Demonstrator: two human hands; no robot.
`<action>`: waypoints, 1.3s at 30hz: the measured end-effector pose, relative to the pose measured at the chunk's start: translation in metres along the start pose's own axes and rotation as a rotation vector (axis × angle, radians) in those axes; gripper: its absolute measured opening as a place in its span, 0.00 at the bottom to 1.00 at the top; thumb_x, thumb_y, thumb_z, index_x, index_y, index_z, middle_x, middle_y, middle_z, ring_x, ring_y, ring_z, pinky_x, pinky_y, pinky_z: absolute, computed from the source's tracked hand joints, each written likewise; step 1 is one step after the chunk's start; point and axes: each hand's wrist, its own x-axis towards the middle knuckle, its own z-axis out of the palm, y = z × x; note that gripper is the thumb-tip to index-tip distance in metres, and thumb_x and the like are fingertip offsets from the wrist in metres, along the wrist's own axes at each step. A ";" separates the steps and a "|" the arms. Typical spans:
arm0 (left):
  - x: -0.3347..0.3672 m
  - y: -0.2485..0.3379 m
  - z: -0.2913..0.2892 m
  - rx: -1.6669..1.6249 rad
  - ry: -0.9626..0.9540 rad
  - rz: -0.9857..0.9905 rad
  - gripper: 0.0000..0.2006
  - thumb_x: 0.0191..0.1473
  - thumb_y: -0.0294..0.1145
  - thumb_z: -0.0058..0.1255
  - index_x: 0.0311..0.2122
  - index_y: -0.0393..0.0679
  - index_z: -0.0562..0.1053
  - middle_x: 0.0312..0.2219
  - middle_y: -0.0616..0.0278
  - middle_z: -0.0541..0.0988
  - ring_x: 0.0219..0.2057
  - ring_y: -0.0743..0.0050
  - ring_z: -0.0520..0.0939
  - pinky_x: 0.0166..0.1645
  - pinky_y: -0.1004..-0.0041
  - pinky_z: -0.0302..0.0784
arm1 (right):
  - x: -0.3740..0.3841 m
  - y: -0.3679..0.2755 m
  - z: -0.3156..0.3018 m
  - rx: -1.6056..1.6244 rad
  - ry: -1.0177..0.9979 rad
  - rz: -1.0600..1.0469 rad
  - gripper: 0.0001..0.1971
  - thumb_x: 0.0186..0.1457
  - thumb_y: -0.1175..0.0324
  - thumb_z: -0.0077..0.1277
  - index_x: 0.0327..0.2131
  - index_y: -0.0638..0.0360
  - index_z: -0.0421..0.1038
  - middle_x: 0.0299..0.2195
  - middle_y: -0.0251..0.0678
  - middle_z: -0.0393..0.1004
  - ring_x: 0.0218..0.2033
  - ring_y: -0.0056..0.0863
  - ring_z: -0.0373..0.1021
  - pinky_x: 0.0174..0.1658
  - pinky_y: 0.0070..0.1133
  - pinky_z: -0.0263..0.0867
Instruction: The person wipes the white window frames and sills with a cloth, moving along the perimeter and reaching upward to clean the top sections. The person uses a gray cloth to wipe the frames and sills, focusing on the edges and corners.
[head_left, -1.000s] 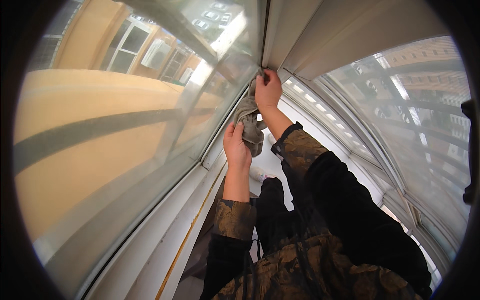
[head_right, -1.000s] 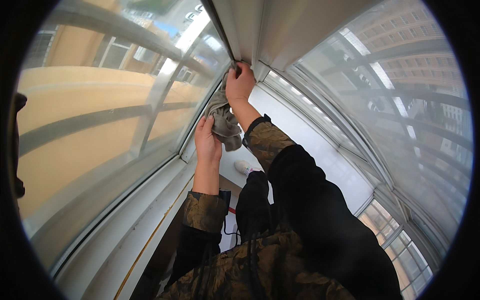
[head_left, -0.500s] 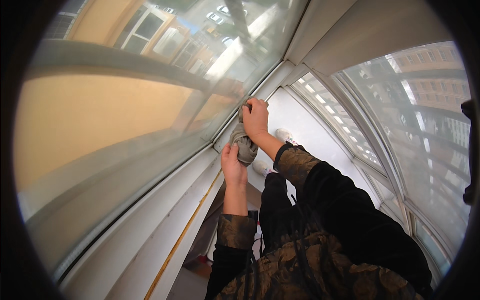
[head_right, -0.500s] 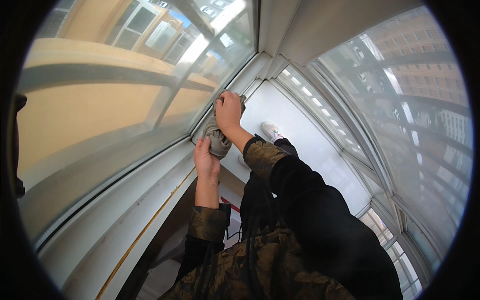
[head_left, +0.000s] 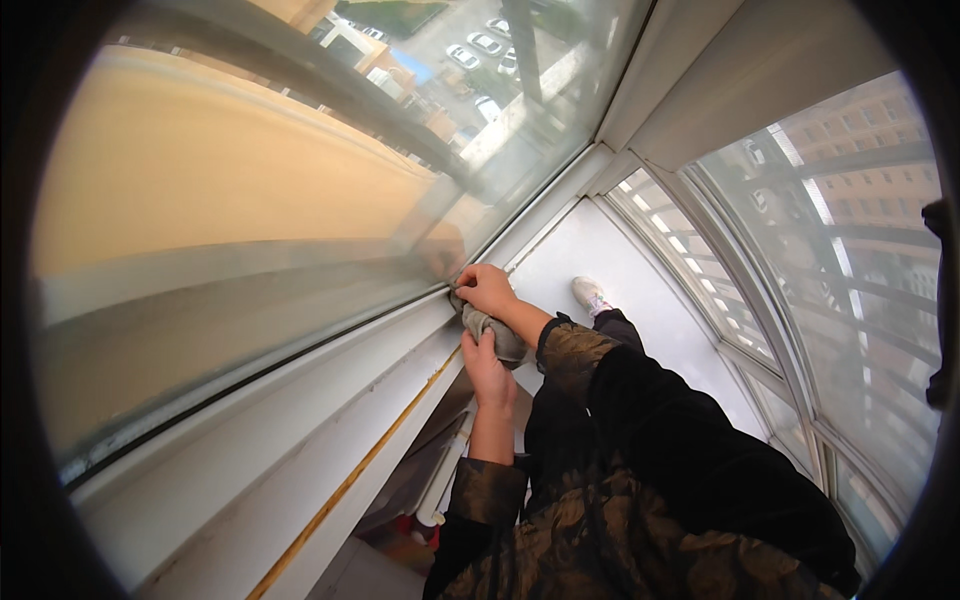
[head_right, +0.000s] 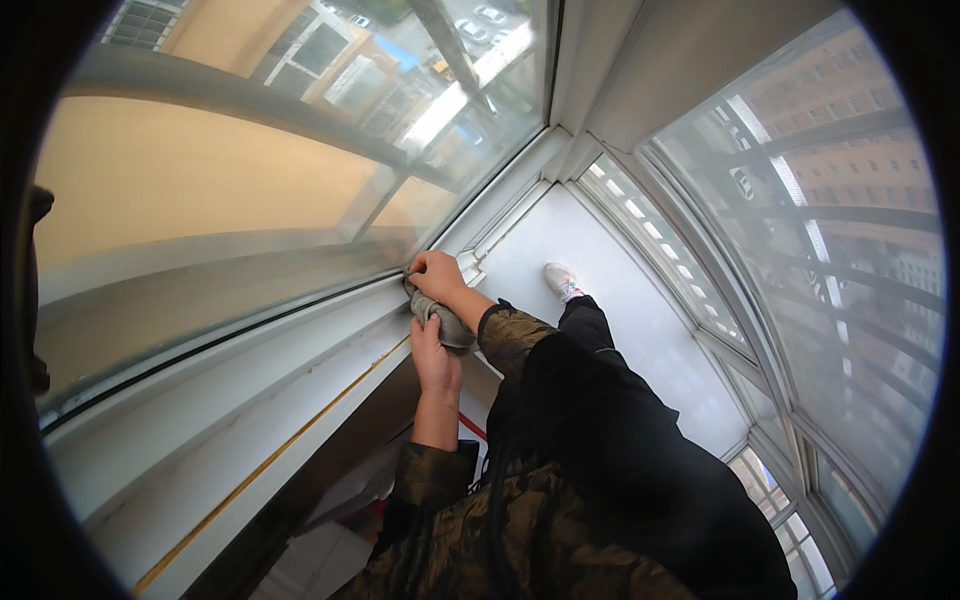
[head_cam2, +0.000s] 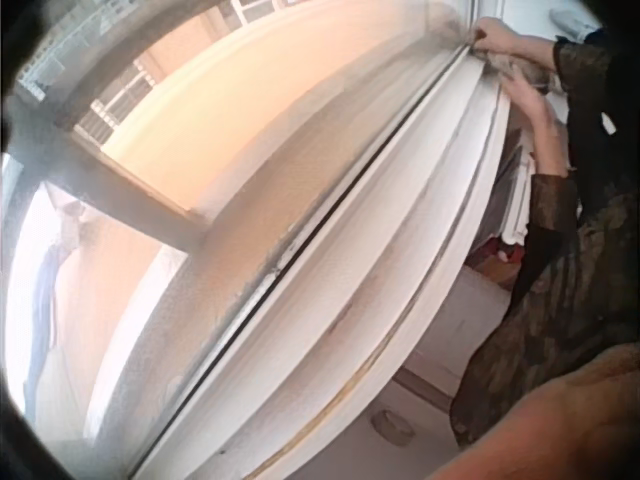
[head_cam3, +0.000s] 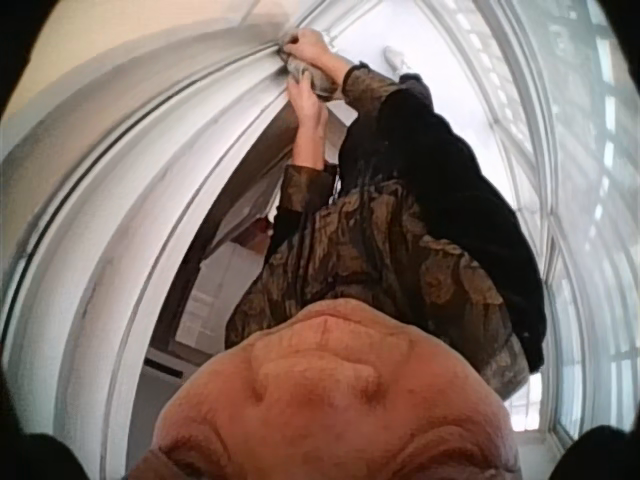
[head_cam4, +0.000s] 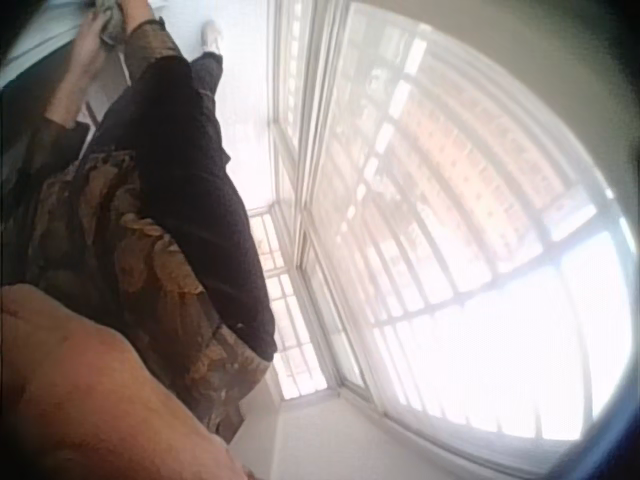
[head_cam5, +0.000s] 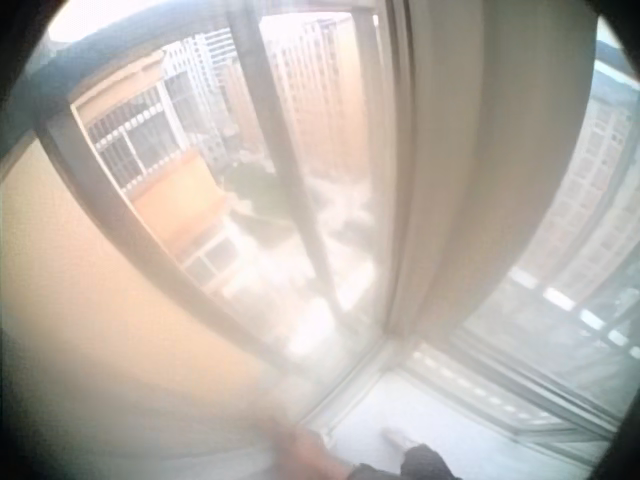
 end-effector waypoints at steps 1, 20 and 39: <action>-0.006 0.002 0.003 0.014 -0.032 0.034 0.19 0.67 0.27 0.43 0.61 0.37 0.63 0.54 0.55 0.72 0.53 0.66 0.77 0.58 0.66 0.73 | -0.003 -0.004 -0.002 0.038 0.011 -0.066 0.10 0.46 0.68 0.65 0.33 0.60 0.81 0.31 0.42 0.82 0.35 0.37 0.80 0.42 0.30 0.75; -0.138 0.128 0.059 -0.065 -0.230 0.211 0.23 0.63 0.21 0.41 0.63 0.35 0.63 0.56 0.56 0.72 0.55 0.70 0.76 0.61 0.67 0.71 | -0.126 -0.217 -0.082 0.255 -0.238 -0.610 0.08 0.55 0.71 0.60 0.38 0.64 0.78 0.31 0.35 0.79 0.34 0.22 0.74 0.40 0.22 0.71; -0.140 0.157 0.135 -0.041 -0.564 -0.016 0.26 0.74 0.45 0.28 0.63 0.35 0.64 0.59 0.54 0.73 0.60 0.61 0.73 0.67 0.61 0.65 | -0.201 -0.112 -0.258 0.492 -0.028 -0.004 0.22 0.62 0.59 0.57 0.53 0.63 0.70 0.37 0.34 0.77 0.30 0.23 0.76 0.36 0.20 0.72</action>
